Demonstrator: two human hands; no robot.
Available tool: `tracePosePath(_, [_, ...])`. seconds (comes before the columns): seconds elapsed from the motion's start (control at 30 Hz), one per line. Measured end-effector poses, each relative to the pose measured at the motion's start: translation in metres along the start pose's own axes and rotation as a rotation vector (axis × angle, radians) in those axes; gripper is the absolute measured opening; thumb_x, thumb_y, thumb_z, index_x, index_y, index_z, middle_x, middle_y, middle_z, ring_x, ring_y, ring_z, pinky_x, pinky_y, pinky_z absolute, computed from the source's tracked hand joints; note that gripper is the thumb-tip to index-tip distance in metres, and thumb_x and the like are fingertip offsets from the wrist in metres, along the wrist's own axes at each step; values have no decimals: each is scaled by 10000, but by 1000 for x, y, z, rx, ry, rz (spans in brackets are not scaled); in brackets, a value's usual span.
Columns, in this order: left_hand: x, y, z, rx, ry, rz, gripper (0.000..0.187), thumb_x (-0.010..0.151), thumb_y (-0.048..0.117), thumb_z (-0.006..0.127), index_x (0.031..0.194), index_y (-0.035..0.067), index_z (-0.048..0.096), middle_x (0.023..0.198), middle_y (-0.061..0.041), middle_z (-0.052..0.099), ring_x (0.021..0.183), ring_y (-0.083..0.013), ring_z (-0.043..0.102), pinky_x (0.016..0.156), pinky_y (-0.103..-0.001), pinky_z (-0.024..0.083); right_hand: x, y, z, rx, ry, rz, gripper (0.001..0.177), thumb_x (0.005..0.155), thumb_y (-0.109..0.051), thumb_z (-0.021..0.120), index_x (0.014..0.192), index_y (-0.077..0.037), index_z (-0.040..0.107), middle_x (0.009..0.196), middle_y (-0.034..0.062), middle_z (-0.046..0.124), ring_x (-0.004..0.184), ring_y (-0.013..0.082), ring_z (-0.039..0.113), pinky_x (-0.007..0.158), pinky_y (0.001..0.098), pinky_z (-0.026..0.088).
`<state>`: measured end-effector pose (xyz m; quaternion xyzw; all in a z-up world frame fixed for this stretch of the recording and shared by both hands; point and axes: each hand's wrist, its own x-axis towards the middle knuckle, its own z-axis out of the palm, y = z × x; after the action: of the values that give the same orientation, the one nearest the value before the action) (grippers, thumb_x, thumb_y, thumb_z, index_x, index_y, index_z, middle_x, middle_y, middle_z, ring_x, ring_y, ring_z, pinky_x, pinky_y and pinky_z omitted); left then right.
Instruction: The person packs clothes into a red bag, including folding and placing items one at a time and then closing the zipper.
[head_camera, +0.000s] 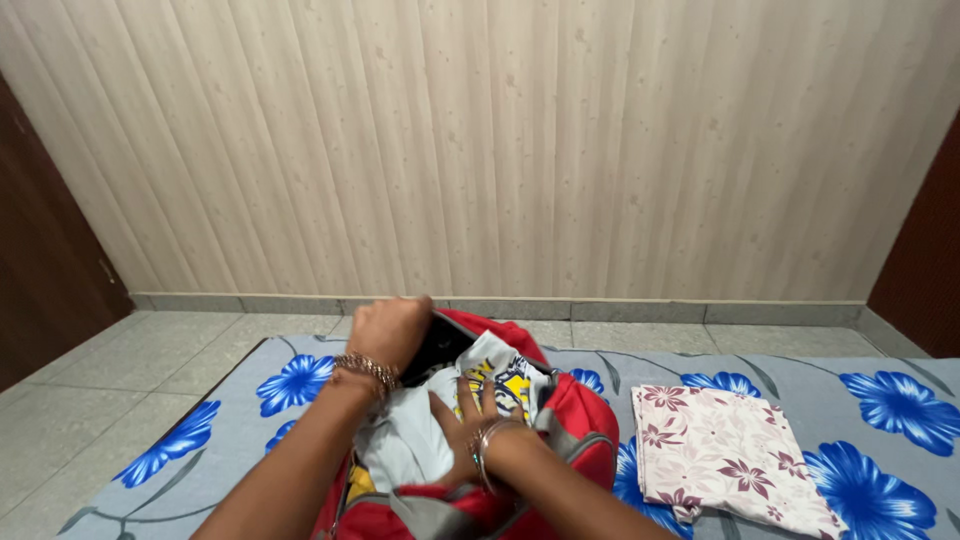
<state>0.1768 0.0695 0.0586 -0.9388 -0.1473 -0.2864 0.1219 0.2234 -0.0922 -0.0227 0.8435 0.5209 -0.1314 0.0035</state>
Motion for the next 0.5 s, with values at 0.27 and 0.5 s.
tracePosePath(0.27, [-72,33,-20,-110,-235,429,140,899,217,578,973,109,628,821,-126,732,761,-351,724,597,-496,551,53,16,-6,-31,-117,70,1339,594,-878,688,1610,-152,204,1662,246,138,1518,454,172,1168,581,275])
tracePosePath(0.5, [-72,39,-36,-219,-209,202,197,918,209,586,1085,106,590,984,-155,718,891,-363,695,702,-501,557,4,43,-38,60,-41,-219,1373,564,-889,661,1593,-55,300,1637,232,311,1497,368,350,1214,412,311])
